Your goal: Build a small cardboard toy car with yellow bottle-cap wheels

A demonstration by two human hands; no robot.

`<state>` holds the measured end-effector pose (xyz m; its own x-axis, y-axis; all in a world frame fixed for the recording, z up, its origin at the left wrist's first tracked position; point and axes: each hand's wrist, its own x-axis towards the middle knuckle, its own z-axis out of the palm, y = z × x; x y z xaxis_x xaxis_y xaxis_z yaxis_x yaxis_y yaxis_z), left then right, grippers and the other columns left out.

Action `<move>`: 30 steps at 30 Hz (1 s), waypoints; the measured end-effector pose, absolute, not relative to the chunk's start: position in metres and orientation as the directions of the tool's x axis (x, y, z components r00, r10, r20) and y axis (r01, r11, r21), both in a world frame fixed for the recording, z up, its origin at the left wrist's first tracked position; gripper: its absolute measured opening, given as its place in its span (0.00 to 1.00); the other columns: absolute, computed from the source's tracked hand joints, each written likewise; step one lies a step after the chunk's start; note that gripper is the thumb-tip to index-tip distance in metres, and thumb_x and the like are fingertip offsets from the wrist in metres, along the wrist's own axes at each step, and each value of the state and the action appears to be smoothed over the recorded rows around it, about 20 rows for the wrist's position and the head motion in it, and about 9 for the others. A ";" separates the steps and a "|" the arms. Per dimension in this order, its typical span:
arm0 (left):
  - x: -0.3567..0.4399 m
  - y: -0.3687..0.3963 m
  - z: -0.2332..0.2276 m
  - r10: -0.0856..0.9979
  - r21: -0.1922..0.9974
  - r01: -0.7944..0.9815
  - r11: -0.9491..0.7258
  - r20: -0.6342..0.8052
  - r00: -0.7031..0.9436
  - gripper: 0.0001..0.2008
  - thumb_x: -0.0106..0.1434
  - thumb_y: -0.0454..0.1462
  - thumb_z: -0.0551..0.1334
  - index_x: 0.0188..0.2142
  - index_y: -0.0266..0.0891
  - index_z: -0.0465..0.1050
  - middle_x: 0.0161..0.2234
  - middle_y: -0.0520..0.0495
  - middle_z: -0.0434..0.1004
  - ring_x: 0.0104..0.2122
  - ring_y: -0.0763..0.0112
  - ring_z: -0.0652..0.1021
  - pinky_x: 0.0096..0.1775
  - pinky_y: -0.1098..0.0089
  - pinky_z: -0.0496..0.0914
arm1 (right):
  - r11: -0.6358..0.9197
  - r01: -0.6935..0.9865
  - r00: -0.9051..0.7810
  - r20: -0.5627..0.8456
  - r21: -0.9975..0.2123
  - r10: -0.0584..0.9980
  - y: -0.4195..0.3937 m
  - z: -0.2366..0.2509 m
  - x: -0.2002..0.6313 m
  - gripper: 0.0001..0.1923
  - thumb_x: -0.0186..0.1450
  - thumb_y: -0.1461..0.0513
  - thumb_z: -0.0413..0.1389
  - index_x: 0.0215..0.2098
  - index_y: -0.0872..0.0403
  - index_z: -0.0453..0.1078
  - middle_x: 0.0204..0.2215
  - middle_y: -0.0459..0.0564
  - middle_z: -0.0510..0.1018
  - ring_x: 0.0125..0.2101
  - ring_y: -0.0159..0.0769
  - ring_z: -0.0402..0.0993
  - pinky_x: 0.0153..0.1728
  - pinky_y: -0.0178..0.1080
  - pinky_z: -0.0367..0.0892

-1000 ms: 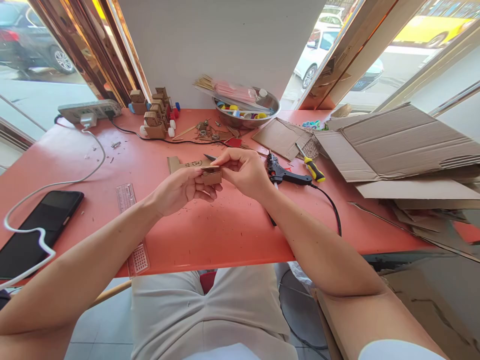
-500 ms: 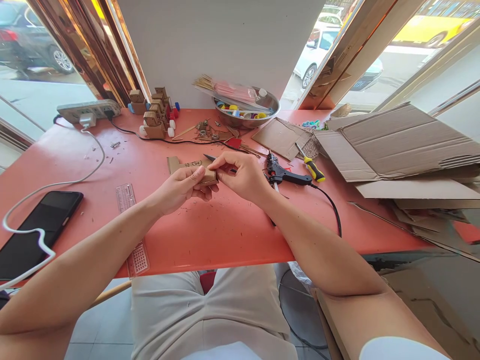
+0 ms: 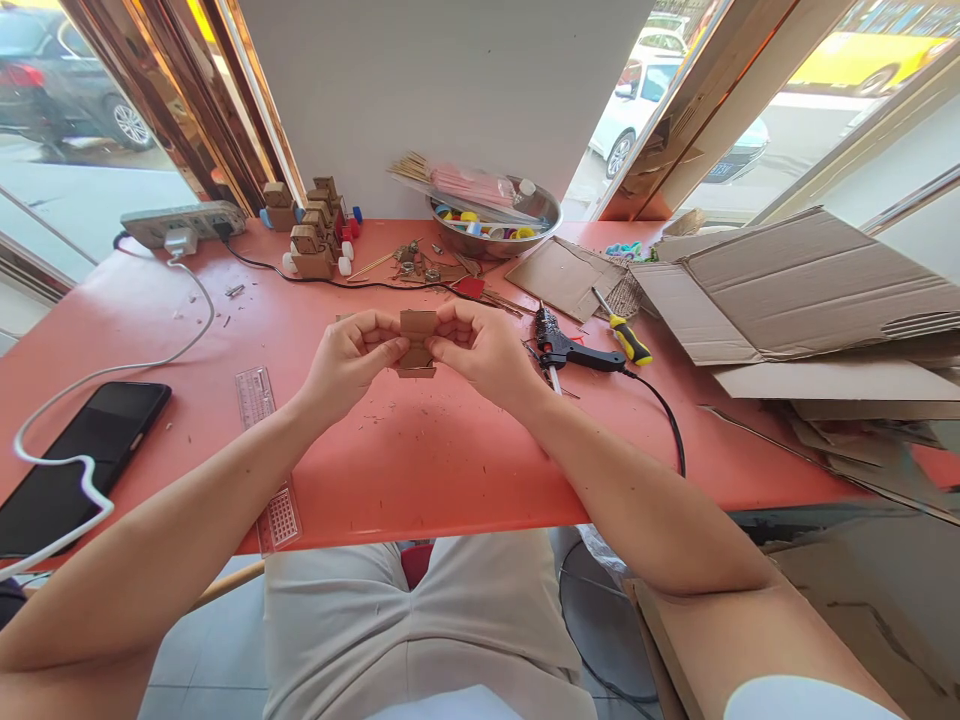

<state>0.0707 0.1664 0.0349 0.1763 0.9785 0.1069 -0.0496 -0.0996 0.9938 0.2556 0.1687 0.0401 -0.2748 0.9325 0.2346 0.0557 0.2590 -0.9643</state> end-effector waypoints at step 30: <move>0.078 0.162 0.030 0.987 0.991 0.031 -0.131 0.127 0.099 0.08 0.49 0.42 0.71 0.25 0.40 0.78 0.23 0.50 0.78 0.24 0.68 0.78 0.26 0.69 0.72 | -0.009 -0.189 -0.122 0.015 -0.982 0.992 0.167 0.020 0.236 0.07 0.49 0.61 0.64 0.23 0.51 0.69 0.23 0.41 0.77 0.27 0.31 0.73 0.33 0.37 0.71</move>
